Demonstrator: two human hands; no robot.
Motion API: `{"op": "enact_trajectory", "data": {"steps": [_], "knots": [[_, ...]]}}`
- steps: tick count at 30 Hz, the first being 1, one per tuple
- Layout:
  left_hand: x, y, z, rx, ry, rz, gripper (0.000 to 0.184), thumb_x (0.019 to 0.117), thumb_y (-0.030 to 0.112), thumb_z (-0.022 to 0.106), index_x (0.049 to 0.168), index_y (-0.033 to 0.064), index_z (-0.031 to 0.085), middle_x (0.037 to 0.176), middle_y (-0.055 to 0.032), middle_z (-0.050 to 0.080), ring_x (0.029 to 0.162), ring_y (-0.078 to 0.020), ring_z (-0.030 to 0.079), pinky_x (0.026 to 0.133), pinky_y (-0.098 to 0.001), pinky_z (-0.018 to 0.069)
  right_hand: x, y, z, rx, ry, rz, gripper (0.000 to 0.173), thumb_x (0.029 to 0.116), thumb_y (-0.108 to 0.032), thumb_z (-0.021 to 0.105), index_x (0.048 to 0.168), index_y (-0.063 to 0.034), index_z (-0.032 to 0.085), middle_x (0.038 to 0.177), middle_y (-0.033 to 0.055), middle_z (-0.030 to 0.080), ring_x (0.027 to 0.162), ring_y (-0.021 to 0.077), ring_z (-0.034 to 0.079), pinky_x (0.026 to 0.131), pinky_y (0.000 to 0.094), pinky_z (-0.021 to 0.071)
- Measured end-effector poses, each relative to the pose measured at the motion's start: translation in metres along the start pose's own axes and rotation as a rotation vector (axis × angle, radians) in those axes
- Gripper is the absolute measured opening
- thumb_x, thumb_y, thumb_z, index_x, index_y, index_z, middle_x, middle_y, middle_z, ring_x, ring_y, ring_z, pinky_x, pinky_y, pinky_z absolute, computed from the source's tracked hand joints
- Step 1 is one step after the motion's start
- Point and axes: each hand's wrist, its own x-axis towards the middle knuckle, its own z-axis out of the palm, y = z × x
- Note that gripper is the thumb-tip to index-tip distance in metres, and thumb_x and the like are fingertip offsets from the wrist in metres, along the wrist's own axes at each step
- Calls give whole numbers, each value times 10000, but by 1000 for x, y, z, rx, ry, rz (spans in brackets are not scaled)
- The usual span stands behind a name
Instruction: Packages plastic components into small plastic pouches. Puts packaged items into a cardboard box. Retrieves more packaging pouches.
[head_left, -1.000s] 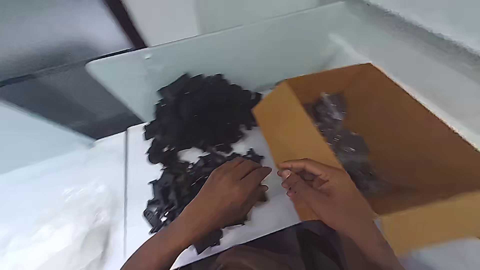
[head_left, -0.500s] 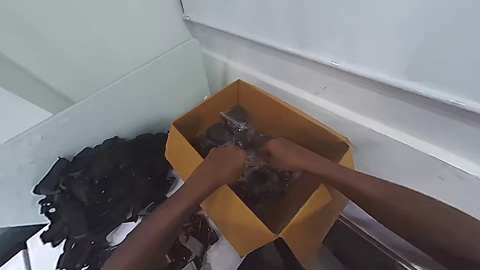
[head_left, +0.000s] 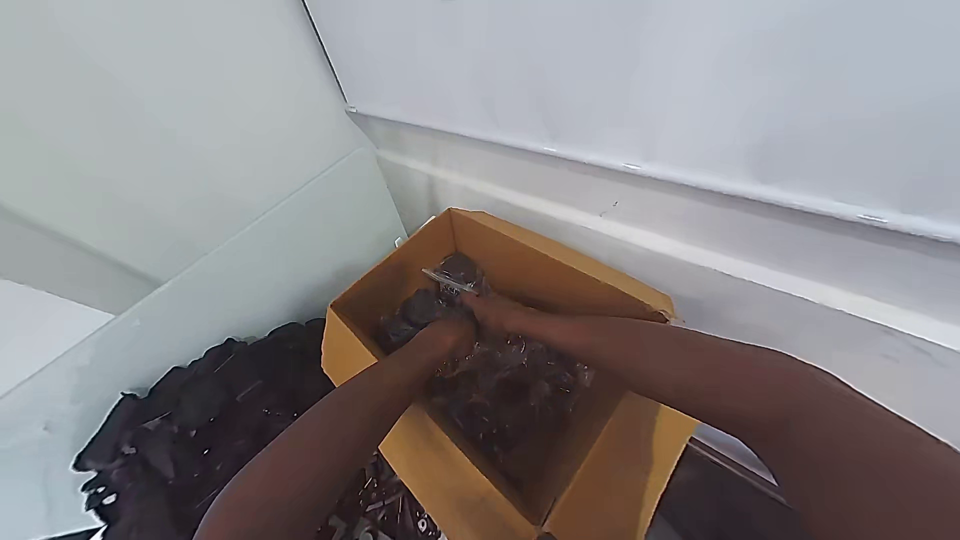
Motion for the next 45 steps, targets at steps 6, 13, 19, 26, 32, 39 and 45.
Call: {"op": "enact_trajectory", "data": {"steps": [6,13,19,26,32,39,45], "knots": [[-22,4,-13,-108,91,72,419,1026,343,590,1097,-65,658,1101,-257,657,1020,-394,655,896,-607,506,-10,4,-7,-109,31,-155,594,864,-138,768,1415,-139,546,1169,224,676,1095,443,650,886,669,504],[-82,-10,-22,-676,305,31,401,1069,360,511,1131,-22,614,1044,-196,666,879,-253,704,806,-438,592,-64,-22,-35,41,65,-51,318,1007,-232,614,1280,-69,632,1024,211,684,914,387,676,797,599,526],[-171,-20,12,-789,803,197,422,947,369,708,1184,35,607,960,-104,688,864,-188,683,810,-414,570,-143,-60,-36,372,401,-75,311,1089,-288,478,1238,-86,663,1010,148,688,958,303,667,872,539,515],[-250,-36,90,-988,1118,415,158,999,216,638,1006,82,721,945,11,733,867,-67,715,740,-246,625,-195,-138,23,624,832,-188,333,1032,-351,524,1216,-129,690,831,-8,683,678,91,633,631,313,553],[-302,-73,197,-1376,1173,482,117,955,185,715,968,72,741,881,-2,743,788,-79,706,732,-254,610,-192,-193,91,891,569,-348,505,915,-435,735,1289,-136,573,750,-79,653,575,44,607,512,220,534],[-332,-81,283,-1668,1362,136,156,833,161,828,835,95,687,734,14,685,651,-50,651,619,-211,567,-172,-256,149,900,555,-609,253,916,-330,747,995,-95,691,957,3,680,735,53,671,615,213,602],[-342,-76,308,-1778,1525,-51,287,713,128,911,735,112,624,625,27,617,540,-30,579,528,-193,515,-178,-294,164,860,252,-930,384,891,-279,796,1174,-53,669,992,-5,728,859,47,706,750,219,621]]}}
